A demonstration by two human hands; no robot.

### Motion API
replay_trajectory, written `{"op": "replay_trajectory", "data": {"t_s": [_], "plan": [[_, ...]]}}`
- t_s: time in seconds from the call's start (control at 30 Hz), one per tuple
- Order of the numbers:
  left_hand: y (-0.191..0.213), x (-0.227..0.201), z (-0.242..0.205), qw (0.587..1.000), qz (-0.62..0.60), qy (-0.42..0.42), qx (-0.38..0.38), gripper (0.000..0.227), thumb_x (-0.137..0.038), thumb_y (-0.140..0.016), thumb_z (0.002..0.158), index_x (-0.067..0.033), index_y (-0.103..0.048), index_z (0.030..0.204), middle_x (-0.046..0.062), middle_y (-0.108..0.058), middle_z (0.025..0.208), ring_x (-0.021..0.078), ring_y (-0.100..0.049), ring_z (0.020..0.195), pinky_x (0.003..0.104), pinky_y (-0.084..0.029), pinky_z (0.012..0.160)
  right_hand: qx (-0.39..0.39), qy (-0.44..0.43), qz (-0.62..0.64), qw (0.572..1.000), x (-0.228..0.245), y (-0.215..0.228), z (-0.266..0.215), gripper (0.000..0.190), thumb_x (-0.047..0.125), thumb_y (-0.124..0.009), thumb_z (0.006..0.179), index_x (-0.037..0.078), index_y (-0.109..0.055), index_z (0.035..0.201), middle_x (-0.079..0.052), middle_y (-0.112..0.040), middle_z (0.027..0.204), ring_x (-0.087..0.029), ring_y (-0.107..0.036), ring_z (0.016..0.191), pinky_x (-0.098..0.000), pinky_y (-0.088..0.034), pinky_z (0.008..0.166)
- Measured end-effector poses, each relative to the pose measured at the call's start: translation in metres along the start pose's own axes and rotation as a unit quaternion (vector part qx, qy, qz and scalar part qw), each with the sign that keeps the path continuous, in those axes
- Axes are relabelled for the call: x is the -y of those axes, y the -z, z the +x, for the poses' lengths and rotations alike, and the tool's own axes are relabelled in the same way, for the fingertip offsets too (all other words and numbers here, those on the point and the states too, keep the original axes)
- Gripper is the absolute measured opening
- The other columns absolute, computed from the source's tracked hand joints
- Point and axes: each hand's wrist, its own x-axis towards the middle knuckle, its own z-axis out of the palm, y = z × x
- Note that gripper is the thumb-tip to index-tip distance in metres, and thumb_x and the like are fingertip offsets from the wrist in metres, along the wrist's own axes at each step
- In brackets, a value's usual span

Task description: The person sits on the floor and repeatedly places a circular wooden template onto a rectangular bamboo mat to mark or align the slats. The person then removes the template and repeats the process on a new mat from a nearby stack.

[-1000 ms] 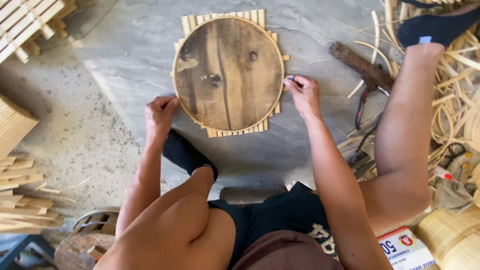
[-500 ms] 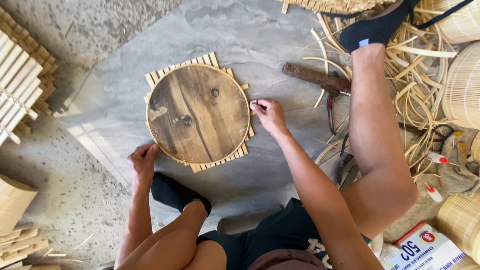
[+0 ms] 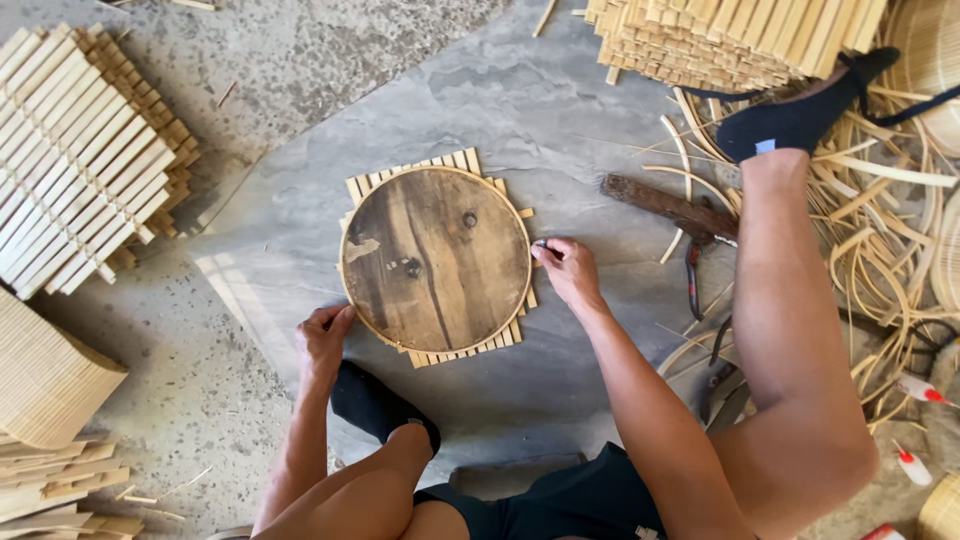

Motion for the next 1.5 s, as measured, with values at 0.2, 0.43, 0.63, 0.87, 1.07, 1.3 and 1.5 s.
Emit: {"op": "replay_trajectory", "data": {"t_s": [0.2, 0.43, 0.63, 0.87, 1.07, 1.3, 1.5], "plan": [[0.006, -0.043, -0.019, 0.983, 0.105, -0.122, -0.086, 0.017, -0.012, -0.069, 0.104, 0.0007, -0.075, 0.113, 0.013, -0.073, 0.096, 0.0238, -0.067, 0.087, 0.035, -0.054, 0.08, 0.0, 0.053, 0.046, 0.998, -0.004, 0.011, -0.002, 0.021, 0.026, -0.076, 0.095, 0.007, -0.077, 0.104, -0.008, -0.077, 0.085, -0.016, -0.069, 0.073, -0.0319, -0.054, 0.069], [-0.089, -0.123, -0.019, 0.831, 0.414, -0.351, 0.119, 0.08, -0.039, -0.071, 0.093, -0.005, -0.036, 0.156, 0.031, -0.03, 0.16, 0.0454, -0.024, 0.149, 0.058, -0.032, 0.119, 0.159, 0.255, -0.146, 0.942, -0.023, 0.02, -0.057, 0.02, 0.023, -0.079, 0.089, 0.006, -0.07, 0.095, -0.011, -0.067, 0.088, -0.028, -0.066, 0.081, -0.0419, -0.053, 0.072], [-0.136, -0.132, -0.021, 0.828, 0.467, -0.258, 0.173, 0.101, -0.05, -0.074, 0.089, -0.016, -0.019, 0.166, 0.024, -0.001, 0.169, 0.0513, -0.004, 0.153, 0.079, -0.022, 0.112, 0.207, 0.294, -0.191, 0.913, -0.031, -0.003, -0.078, 0.021, 0.024, -0.073, 0.092, 0.006, -0.065, 0.098, -0.012, -0.064, 0.094, -0.033, -0.066, 0.088, -0.0457, -0.055, 0.076], [-0.139, -0.125, -0.019, 0.82, 0.475, -0.286, 0.141, 0.104, -0.052, -0.078, 0.084, -0.0138, -0.023, 0.163, 0.025, -0.007, 0.168, 0.0524, -0.012, 0.152, 0.079, -0.028, 0.109, 0.133, 0.298, -0.201, 0.924, -0.04, -0.006, -0.07, 0.023, 0.025, -0.072, 0.093, 0.005, -0.064, 0.1, -0.014, -0.064, 0.096, -0.036, -0.066, 0.084, -0.0462, -0.055, 0.072], [-0.138, -0.122, -0.026, 0.816, 0.482, -0.287, 0.141, 0.108, -0.052, -0.079, 0.08, -0.0124, -0.022, 0.163, 0.025, -0.007, 0.167, 0.0519, -0.012, 0.151, 0.079, -0.029, 0.108, 0.132, 0.298, -0.215, 0.921, -0.045, -0.011, -0.074, 0.024, 0.027, -0.071, 0.093, 0.005, -0.066, 0.101, -0.014, -0.066, 0.096, -0.036, -0.067, 0.084, -0.046, -0.056, 0.073], [-0.14, -0.121, -0.022, 0.818, 0.478, -0.283, 0.15, 0.108, -0.052, -0.078, 0.081, -0.0114, -0.02, 0.163, 0.025, -0.007, 0.167, 0.0521, -0.011, 0.152, 0.079, -0.028, 0.109, 0.116, 0.322, -0.212, 0.915, -0.056, -0.016, -0.063, 0.023, 0.026, -0.069, 0.094, 0.005, -0.066, 0.102, -0.014, -0.067, 0.096, -0.035, -0.068, 0.085, -0.0454, -0.056, 0.073], [-0.139, -0.121, -0.022, 0.811, 0.486, -0.295, 0.137, 0.107, -0.055, -0.076, 0.082, -0.0119, -0.02, 0.163, 0.025, -0.007, 0.167, 0.0528, -0.011, 0.151, 0.08, -0.028, 0.108, 0.119, 0.319, -0.222, 0.914, -0.045, -0.014, -0.07, 0.023, 0.026, -0.07, 0.093, 0.006, -0.065, 0.102, -0.013, -0.067, 0.093, -0.034, -0.068, 0.085, -0.0446, -0.056, 0.073]]}}
